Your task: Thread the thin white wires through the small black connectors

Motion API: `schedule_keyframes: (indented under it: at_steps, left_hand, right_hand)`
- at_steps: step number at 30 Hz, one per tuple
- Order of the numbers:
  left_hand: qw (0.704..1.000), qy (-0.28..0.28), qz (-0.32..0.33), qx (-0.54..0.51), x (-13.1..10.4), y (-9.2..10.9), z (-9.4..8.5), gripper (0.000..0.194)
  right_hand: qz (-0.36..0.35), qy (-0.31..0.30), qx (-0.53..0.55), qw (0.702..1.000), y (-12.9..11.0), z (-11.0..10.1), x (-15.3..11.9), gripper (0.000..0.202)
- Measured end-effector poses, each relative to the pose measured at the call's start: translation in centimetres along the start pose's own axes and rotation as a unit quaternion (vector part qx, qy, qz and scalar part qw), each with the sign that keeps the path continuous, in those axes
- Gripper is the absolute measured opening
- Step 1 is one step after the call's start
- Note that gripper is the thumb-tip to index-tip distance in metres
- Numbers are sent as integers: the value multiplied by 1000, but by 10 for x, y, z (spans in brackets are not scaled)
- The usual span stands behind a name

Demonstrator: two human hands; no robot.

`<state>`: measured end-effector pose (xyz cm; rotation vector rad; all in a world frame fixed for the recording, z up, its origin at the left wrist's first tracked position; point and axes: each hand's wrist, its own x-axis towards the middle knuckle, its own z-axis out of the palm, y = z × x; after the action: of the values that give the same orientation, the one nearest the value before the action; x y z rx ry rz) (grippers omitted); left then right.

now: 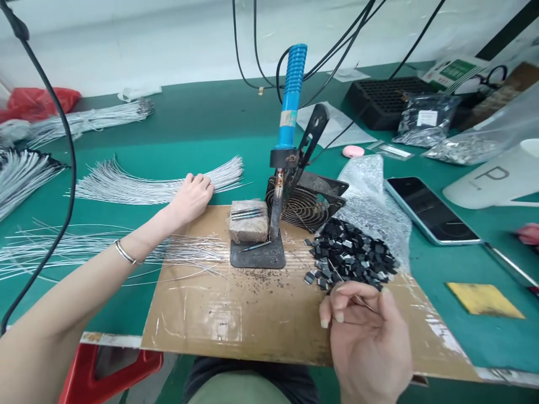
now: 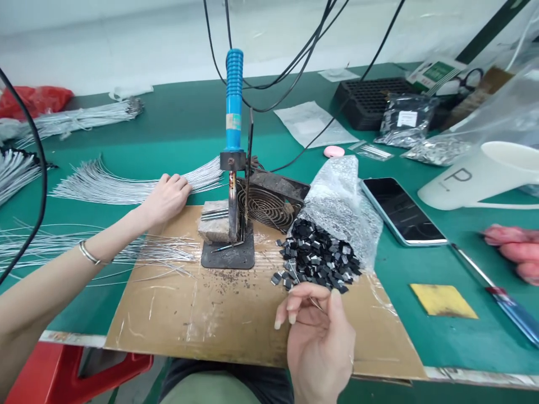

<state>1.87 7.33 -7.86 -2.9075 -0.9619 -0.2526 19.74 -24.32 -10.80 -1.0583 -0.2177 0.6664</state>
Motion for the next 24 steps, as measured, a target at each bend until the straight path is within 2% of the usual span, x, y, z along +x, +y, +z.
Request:
schedule_keyframes:
  at_steps: [5,8,12,15,17,19,20,22,24]
  left_hand:
    - [998,26,-36,-51,4,-4,-6,20]
    - [988,71,-90,-101,1,-10,-16,17]
    - [960,138,-164,-179,-3,-15,-29,16]
    - [941,169,-191,-223,-9,-12,-44,15]
    - [929,178,-201,-254,-19,-5,-62,15]
    - [917,150,-206,-306,-34,6,-84,16]
    - [919,109,-199,-323,-44,12,-95,17]
    - [913,-10,-163,-373,-66,25,-113,19]
    - [882,-104,-138,-439,-87,38,-121,19]
  right_hand:
    - [6,-7,0,1000,0,-2,-1,39]
    - [1,-9,-8,1000,1,-1,-1,40]
    - [-1,-6,-5,1000,1,0,-1,38]
    - [-4,-4,-4,1000,1,0,0,38]
    - [-10,-6,-4,1000,1,0,0,38]
    - [-17,-11,-12,1000,2,0,0,36]
    - [-23,-16,-21,999,3,1,-1,35]
    - [-39,-39,-52,997,5,3,-5,32]
    - [-58,-84,-93,990,7,7,-11,30]
